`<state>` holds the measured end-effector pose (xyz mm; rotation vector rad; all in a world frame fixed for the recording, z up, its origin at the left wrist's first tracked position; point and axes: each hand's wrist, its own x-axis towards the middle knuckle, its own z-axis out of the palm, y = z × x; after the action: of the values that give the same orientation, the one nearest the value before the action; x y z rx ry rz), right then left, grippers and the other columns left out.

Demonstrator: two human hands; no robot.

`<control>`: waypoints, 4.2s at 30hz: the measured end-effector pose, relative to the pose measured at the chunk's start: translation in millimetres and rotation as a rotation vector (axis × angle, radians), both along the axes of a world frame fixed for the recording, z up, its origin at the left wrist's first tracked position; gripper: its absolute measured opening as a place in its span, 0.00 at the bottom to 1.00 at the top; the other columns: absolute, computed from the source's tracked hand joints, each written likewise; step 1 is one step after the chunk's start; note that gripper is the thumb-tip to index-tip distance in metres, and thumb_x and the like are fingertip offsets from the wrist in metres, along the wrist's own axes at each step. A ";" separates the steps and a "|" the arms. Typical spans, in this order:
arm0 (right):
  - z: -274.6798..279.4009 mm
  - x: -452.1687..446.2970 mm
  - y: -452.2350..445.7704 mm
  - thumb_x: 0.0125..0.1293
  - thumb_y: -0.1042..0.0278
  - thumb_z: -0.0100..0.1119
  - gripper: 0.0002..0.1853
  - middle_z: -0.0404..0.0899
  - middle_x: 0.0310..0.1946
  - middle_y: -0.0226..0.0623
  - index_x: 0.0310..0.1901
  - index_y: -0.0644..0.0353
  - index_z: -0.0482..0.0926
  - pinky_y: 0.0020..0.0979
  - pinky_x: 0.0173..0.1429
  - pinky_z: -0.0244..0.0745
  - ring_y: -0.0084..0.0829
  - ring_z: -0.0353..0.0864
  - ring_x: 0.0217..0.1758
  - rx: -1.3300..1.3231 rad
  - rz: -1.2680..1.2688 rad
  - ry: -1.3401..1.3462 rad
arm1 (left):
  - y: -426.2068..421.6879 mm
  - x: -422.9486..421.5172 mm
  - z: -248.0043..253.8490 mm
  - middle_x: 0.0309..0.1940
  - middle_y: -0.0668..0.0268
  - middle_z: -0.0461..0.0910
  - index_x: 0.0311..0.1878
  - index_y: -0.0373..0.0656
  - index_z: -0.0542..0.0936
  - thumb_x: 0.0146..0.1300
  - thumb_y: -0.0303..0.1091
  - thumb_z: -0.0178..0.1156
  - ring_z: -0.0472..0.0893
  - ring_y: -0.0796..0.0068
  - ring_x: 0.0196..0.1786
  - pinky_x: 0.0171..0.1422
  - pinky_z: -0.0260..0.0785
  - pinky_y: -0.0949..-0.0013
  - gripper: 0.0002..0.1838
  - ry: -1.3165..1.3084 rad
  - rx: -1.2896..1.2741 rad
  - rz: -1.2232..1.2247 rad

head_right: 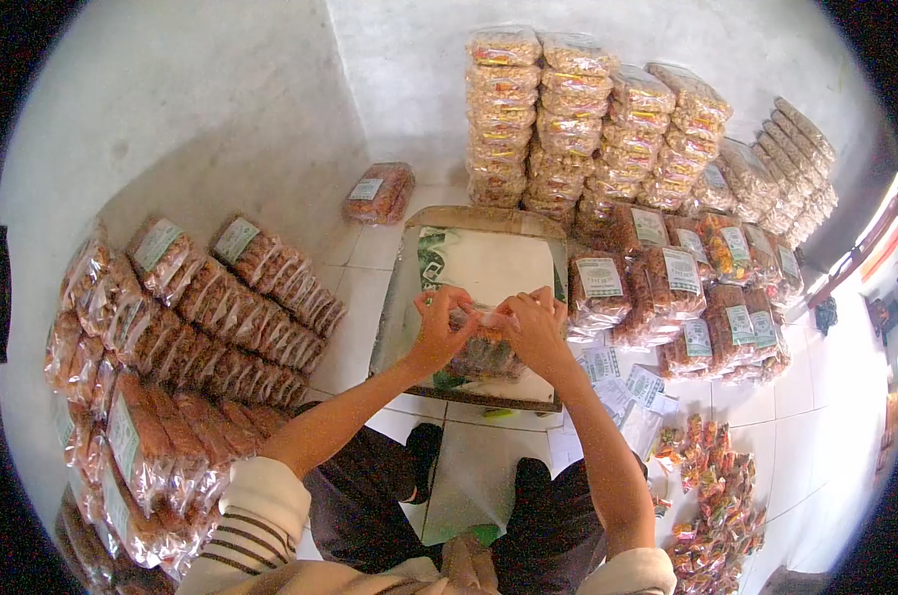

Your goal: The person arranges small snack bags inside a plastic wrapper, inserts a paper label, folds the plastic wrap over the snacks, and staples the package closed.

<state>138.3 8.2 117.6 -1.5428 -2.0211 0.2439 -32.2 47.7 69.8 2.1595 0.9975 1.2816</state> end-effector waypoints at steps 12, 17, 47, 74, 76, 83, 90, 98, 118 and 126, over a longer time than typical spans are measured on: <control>9.1 11.0 -8.0 0.55 0.68 0.56 0.09 0.71 0.34 0.37 0.37 0.60 0.73 0.37 0.47 0.64 0.40 0.68 0.42 0.040 0.148 0.100 | -3.7 2.7 -3.8 0.33 0.61 0.72 0.35 0.44 0.68 0.58 0.27 0.54 0.71 0.60 0.41 0.54 0.57 0.56 0.05 -0.025 0.242 -0.086; 13.2 1.6 -8.8 0.51 0.75 0.57 0.08 0.71 0.34 0.39 0.34 0.62 0.72 0.37 0.46 0.65 0.41 0.69 0.42 0.107 0.209 0.068 | -1.8 3.1 -6.5 0.31 0.62 0.72 0.38 0.41 0.68 0.53 0.23 0.58 0.73 0.60 0.39 0.54 0.59 0.60 0.11 -0.094 0.260 -0.087; -20.4 0.2 -13.2 0.45 0.75 0.54 0.14 0.71 0.34 0.35 0.38 0.58 0.75 0.37 0.48 0.66 0.38 0.69 0.43 0.339 0.142 -0.106 | -9.9 0.6 8.6 0.33 0.69 0.75 0.31 0.46 0.78 0.45 0.36 0.66 0.71 0.72 0.42 0.54 0.51 0.63 0.10 -0.150 -0.101 -0.018; -12.7 4.4 5.7 0.59 0.62 0.53 0.06 0.72 0.33 0.29 0.32 0.53 0.77 0.44 0.53 0.49 0.35 0.64 0.45 0.097 -0.164 -0.067 | 13.3 20.1 5.8 0.32 0.73 0.70 0.30 0.48 0.75 0.59 0.40 0.55 0.67 0.73 0.46 0.53 0.44 0.58 0.08 0.152 0.169 0.066; -10.7 4.5 0.6 0.59 0.60 0.52 0.07 0.72 0.33 0.29 0.32 0.52 0.77 0.45 0.52 0.50 0.36 0.63 0.45 0.098 -0.117 -0.052 | 8.6 19.9 3.4 0.32 0.73 0.70 0.31 0.48 0.75 0.59 0.40 0.55 0.67 0.72 0.47 0.53 0.44 0.58 0.07 0.151 0.181 0.063; -19.9 5.9 3.2 0.61 0.59 0.51 0.09 0.75 0.34 0.29 0.32 0.51 0.77 0.46 0.49 0.52 0.37 0.63 0.45 -0.100 -0.144 0.064 | -0.1 21.4 -2.4 0.34 0.70 0.71 0.36 0.47 0.74 0.61 0.39 0.52 0.66 0.72 0.48 0.54 0.43 0.58 0.07 0.166 0.203 0.059; -22.2 0.1 0.5 0.59 0.61 0.54 0.07 0.75 0.32 0.31 0.35 0.53 0.76 0.45 0.51 0.51 0.37 0.63 0.46 -0.070 -0.182 0.120 | -3.0 20.5 6.2 0.35 0.71 0.72 0.36 0.47 0.74 0.62 0.39 0.51 0.66 0.73 0.48 0.53 0.43 0.58 0.08 0.096 0.039 0.033; -25.4 3.0 -19.3 0.49 0.71 0.60 0.13 0.71 0.38 0.35 0.39 0.57 0.74 0.40 0.49 0.62 0.37 0.67 0.44 0.369 -0.006 -0.088 | 2.8 16.7 -8.8 0.36 0.62 0.63 0.31 0.47 0.76 0.58 0.42 0.54 0.58 0.61 0.47 0.48 0.47 0.55 0.10 0.174 -0.129 0.085; -22.1 16.2 -17.2 0.59 0.58 0.53 0.12 0.69 0.31 0.36 0.29 0.58 0.75 0.43 0.48 0.55 0.38 0.64 0.41 0.076 -0.077 -0.055 | -6.5 21.1 2.0 0.39 0.59 0.61 0.33 0.43 0.75 0.60 0.40 0.51 0.57 0.58 0.46 0.47 0.53 0.55 0.11 0.316 -0.128 0.028; -21.1 9.1 -14.3 0.62 0.56 0.49 0.16 0.73 0.24 0.36 0.24 0.57 0.76 0.43 0.45 0.55 0.36 0.67 0.38 0.086 -0.237 -0.346 | -18.4 23.9 2.5 0.38 0.58 0.62 0.32 0.40 0.73 0.59 0.34 0.52 0.60 0.58 0.44 0.49 0.54 0.57 0.07 0.297 0.036 -0.011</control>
<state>147.5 -6.1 96.5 -1.8487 -2.0421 -0.2151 -8.3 29.3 72.3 2.4281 1.0802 0.9979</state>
